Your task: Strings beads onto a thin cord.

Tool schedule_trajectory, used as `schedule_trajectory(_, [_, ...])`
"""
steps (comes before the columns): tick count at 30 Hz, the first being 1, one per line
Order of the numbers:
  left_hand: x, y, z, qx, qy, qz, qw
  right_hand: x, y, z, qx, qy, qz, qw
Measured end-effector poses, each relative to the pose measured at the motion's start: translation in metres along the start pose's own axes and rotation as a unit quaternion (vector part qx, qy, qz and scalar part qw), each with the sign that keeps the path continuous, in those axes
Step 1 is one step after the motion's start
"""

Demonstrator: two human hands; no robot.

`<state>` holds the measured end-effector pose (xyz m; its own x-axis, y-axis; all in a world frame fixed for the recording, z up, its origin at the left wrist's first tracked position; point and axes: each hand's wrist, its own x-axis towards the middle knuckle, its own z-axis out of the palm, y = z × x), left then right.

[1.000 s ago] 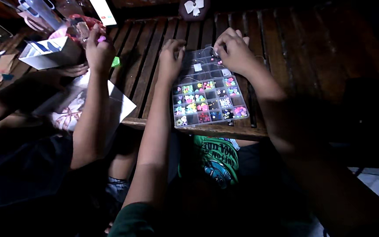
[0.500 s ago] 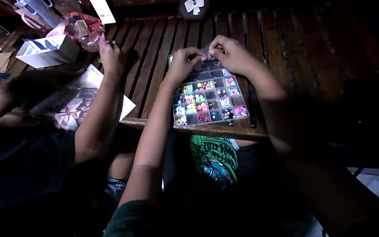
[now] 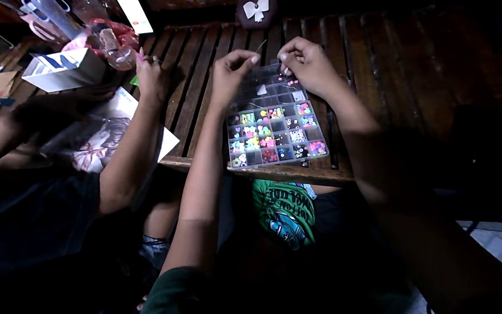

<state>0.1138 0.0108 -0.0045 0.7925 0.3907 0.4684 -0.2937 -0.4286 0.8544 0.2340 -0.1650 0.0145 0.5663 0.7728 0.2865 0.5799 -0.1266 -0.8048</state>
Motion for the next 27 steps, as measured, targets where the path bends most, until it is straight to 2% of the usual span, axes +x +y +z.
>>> schedule_trajectory(5, [-0.001,0.005,-0.002,-0.084,-0.015,-0.042,0.995,0.005,0.010,0.009,-0.070,-0.017,-0.056,0.996])
schedule_trajectory(9, [-0.002,0.012,0.001,-0.138,-0.051,-0.077,0.986,0.005,0.004,0.025,-0.037,-0.073,-0.087,0.993])
schedule_trajectory(17, [0.002,0.012,-0.006,-0.209,0.062,-0.068,0.974,-0.006,-0.018,0.013,0.140,-0.151,0.029,0.978])
schedule_trajectory(27, [0.004,0.009,-0.010,-0.278,0.112,-0.067,0.952,-0.008,-0.014,0.012,0.181,-0.226,0.040,0.956])
